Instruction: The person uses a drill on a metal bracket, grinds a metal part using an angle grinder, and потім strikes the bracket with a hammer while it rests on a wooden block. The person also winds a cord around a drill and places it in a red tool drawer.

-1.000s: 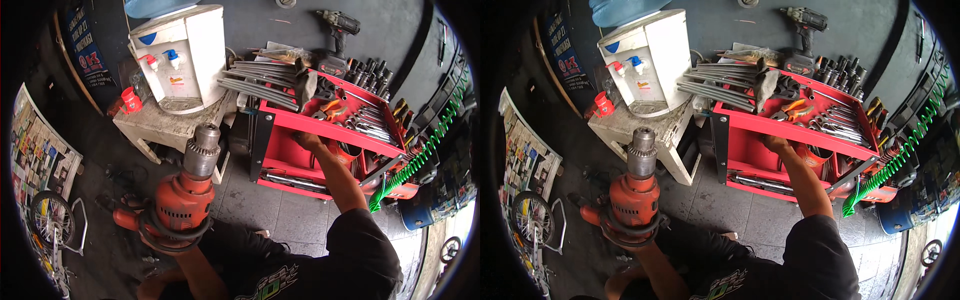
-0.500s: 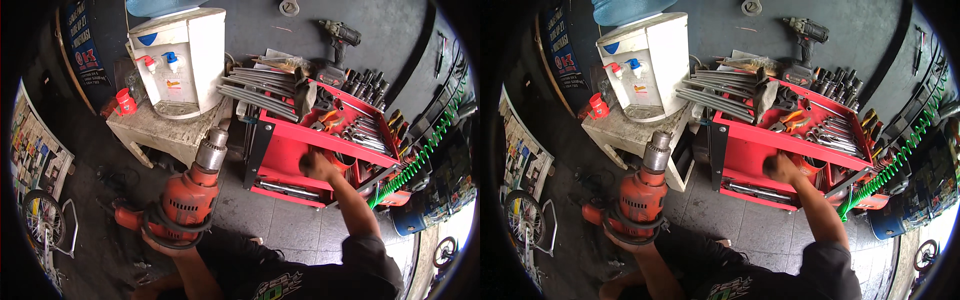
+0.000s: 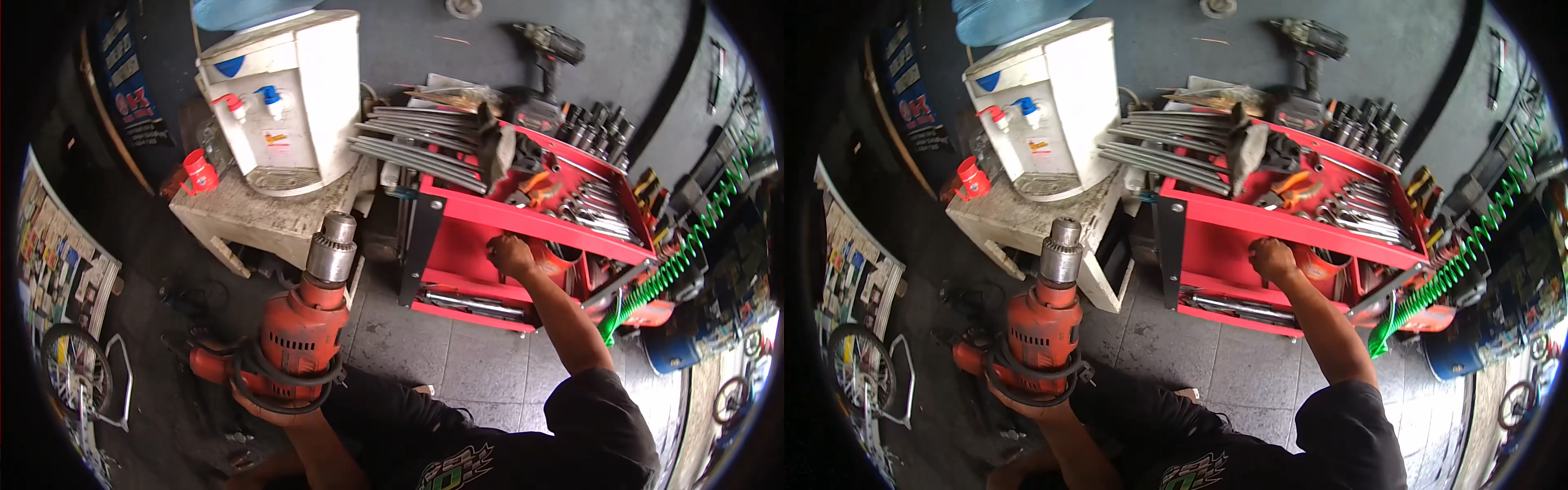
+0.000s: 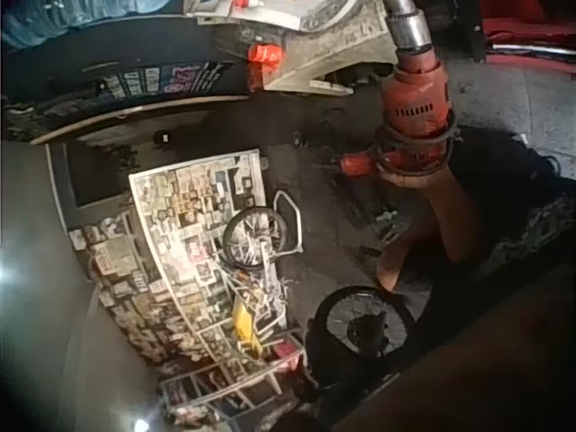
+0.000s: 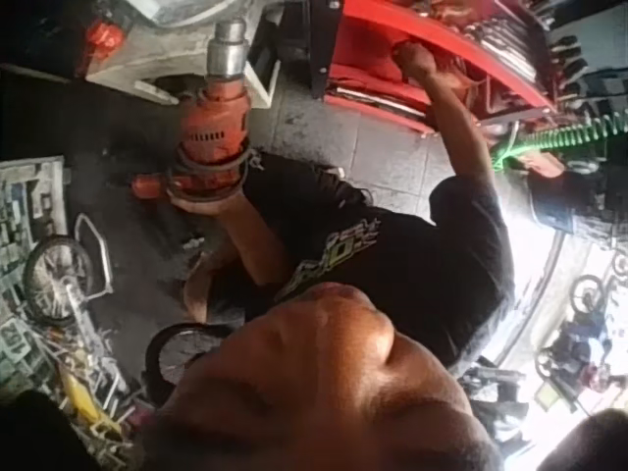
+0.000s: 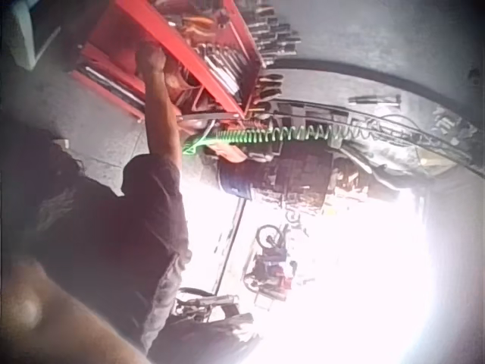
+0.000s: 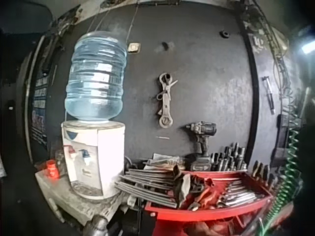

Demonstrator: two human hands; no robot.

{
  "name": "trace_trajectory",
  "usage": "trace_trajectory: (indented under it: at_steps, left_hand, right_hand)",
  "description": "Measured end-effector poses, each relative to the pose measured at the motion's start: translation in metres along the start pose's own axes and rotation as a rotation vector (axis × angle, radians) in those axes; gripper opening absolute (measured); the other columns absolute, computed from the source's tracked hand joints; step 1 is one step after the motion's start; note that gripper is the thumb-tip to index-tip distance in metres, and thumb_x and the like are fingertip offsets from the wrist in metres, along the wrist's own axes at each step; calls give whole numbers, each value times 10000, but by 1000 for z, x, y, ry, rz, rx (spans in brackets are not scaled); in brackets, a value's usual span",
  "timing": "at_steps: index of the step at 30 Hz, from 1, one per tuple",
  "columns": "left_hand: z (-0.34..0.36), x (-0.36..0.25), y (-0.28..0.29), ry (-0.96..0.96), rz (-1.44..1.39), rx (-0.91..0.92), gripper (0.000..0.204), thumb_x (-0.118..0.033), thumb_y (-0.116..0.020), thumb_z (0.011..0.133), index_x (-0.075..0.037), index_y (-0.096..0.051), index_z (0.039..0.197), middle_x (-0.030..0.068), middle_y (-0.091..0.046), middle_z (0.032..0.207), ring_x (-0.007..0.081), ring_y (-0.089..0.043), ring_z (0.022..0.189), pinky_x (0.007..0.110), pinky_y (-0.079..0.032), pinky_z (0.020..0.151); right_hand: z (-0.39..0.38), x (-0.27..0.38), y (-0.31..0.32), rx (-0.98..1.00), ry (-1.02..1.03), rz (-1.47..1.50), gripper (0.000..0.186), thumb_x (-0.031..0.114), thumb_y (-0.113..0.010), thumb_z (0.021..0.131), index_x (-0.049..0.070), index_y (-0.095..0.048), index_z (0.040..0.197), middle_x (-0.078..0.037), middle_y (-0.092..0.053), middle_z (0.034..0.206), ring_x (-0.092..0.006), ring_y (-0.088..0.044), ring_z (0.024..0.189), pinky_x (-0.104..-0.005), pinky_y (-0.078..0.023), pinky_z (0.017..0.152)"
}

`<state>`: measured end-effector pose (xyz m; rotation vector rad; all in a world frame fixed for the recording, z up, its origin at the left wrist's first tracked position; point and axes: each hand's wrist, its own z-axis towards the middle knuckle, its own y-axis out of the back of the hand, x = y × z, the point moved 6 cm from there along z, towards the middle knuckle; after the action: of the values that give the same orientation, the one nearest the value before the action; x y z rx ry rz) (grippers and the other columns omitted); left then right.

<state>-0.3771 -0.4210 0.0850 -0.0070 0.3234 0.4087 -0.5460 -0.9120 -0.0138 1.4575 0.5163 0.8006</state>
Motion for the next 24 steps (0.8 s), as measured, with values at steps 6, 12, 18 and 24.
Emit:
trace_trajectory:
  at_steps: [6,12,18,24]
  left_hand:
    - [-28,45,31,124,130,118,742,-340,-730,905,28,-361,1433,194,-567,1334,309,-651,1110,423,-545,957]
    - [-33,48,13,-143,729,461,750,-316,-777,891,103,-391,1378,209,-575,1318,312,-652,1111,406,-557,925]
    - [2,1,21,-119,112,-5,767,-288,-790,883,106,-373,1393,222,-573,1309,332,-639,1137,431,-547,954]
    - [2,-8,13,-92,140,153,946,-396,-797,852,58,-241,1468,253,-558,1314,363,-650,1122,459,-554,968]
  right_hand:
    - [16,2,-27,133,-26,-225,202,284,-644,884,137,-759,962,-171,-740,912,-355,-726,880,-477,-590,787]
    - [3,9,-14,79,11,-231,186,239,-620,865,112,-745,921,-157,-743,908,-349,-728,841,-475,-587,781]
    - [-85,52,51,781,452,298,236,251,-593,890,58,-725,862,-146,-705,762,-323,-697,692,-426,-555,647]
    - [-32,40,44,126,349,50,203,282,-677,879,93,-744,907,-105,-719,808,-318,-705,757,-423,-575,689]
